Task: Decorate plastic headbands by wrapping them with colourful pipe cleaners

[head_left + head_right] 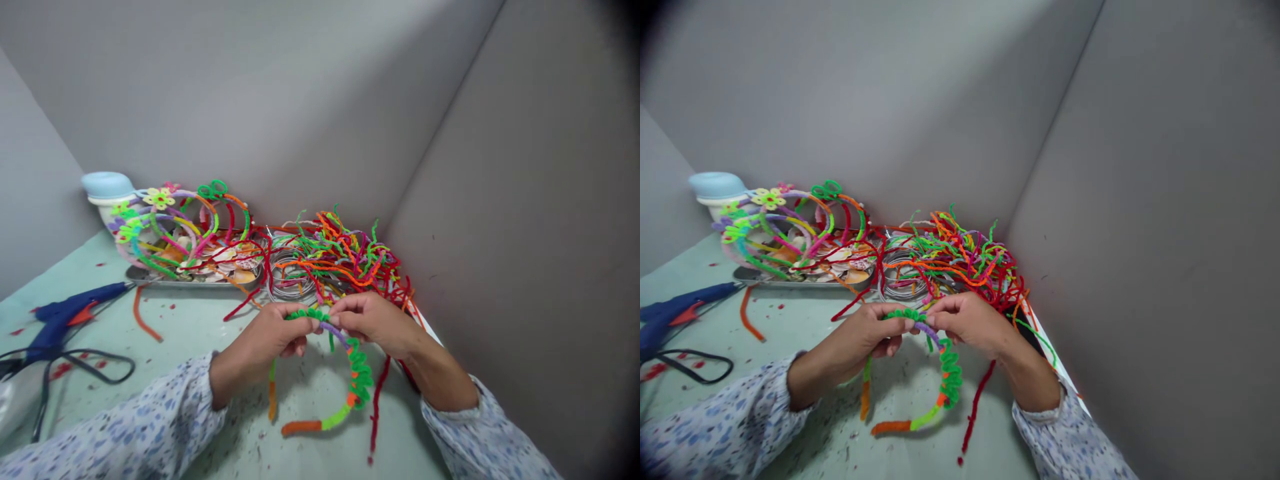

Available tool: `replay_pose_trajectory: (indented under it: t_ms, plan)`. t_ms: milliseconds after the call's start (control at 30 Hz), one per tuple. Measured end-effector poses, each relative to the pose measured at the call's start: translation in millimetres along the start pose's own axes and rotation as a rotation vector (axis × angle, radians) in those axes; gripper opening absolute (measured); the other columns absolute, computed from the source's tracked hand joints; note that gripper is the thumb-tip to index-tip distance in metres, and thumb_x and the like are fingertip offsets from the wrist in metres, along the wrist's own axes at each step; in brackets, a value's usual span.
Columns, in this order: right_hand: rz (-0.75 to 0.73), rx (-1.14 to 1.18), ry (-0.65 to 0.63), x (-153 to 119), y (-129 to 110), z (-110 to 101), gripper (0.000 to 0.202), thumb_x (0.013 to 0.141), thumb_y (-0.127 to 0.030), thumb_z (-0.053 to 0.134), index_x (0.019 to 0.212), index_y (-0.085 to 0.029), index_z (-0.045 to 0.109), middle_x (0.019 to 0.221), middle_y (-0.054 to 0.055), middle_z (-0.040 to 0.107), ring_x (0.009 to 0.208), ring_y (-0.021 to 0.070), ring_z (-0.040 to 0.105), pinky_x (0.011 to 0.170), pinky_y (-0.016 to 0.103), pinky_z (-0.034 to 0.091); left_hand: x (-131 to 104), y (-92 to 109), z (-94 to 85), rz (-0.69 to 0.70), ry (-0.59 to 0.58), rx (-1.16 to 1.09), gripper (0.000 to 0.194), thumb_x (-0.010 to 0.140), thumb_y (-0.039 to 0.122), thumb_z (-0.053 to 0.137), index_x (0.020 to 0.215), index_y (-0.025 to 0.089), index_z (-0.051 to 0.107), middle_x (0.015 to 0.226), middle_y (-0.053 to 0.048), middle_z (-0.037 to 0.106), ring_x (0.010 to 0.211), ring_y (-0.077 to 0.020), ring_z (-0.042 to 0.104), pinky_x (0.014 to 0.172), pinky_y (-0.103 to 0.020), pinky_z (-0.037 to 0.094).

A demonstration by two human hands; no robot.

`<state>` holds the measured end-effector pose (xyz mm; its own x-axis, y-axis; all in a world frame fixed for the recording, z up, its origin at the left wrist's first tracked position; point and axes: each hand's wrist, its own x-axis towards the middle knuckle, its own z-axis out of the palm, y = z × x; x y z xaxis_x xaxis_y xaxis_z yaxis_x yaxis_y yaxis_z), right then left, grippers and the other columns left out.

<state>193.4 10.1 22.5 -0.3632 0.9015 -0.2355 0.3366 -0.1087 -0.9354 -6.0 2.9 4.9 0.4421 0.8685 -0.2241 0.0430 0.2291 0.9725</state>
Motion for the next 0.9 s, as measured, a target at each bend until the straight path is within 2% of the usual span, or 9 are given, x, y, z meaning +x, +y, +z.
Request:
replay_pose_trajectory:
  t_ms: [133, 367, 533, 700, 900]
  plan:
    - [-0.018, -0.078, 0.096, -4, -7, 7, 0.012, 0.074, -0.024, 0.060, 0.077, -0.016, 0.068, 0.053, -0.006, 0.050, 0.044, 0.0060, 0.038, 0.042, 0.018, 0.029, 1, 1, 1.4, -0.020, 0.014, -0.008, 0.012, 0.075, 0.026, 0.058, 0.073, 0.015, 0.064, 0.047, 0.005, 0.051, 0.041, -0.0057, 0.040, 0.040, -0.018, 0.020]
    - [-0.057, -0.044, 0.181, -5, -12, 16, 0.007, 0.070, -0.022, 0.062, 0.071, -0.016, 0.066, 0.054, -0.005, 0.052, 0.046, 0.0067, 0.041, 0.046, 0.019, 0.037, 0, 6, 3.6, -0.007, 0.024, -0.013, 0.010, 0.075, 0.023, 0.058, 0.074, 0.015, 0.064, 0.053, 0.002, 0.060, 0.046, -0.0075, 0.046, 0.040, -0.017, 0.024]
    - [-0.109, -0.078, 0.202, -6, -6, 18, 0.010, 0.071, -0.021, 0.060, 0.074, -0.017, 0.068, 0.060, -0.003, 0.058, 0.051, 0.0083, 0.046, 0.048, 0.019, 0.038, 0, 6, 4.3, -0.046, -0.009, -0.067, 0.011, 0.075, 0.025, 0.060, 0.076, 0.016, 0.064, 0.056, 0.002, 0.060, 0.049, -0.0077, 0.054, 0.040, -0.016, 0.025]
    - [-0.119, -0.109, 0.210, -9, -6, 20, 0.012, 0.073, -0.021, 0.057, 0.076, -0.018, 0.068, 0.063, -0.001, 0.060, 0.052, 0.0092, 0.048, 0.048, 0.020, 0.039, 0, 2, 4.9, -0.025, -0.034, -0.136, 0.015, 0.074, 0.026, 0.062, 0.084, 0.015, 0.064, 0.071, -0.002, 0.066, 0.063, -0.0119, 0.066, 0.039, -0.014, 0.029]
    - [-0.080, -0.083, 0.175, -11, -11, 19, 0.010, 0.073, -0.022, 0.057, 0.077, -0.020, 0.066, 0.061, -0.003, 0.059, 0.052, 0.0091, 0.047, 0.049, 0.019, 0.038, -2, 2, 4.6, -0.016, -0.062, -0.141, 0.012, 0.073, 0.023, 0.063, 0.083, 0.015, 0.063, 0.079, -0.003, 0.066, 0.072, -0.0155, 0.068, 0.045, -0.015, 0.041]
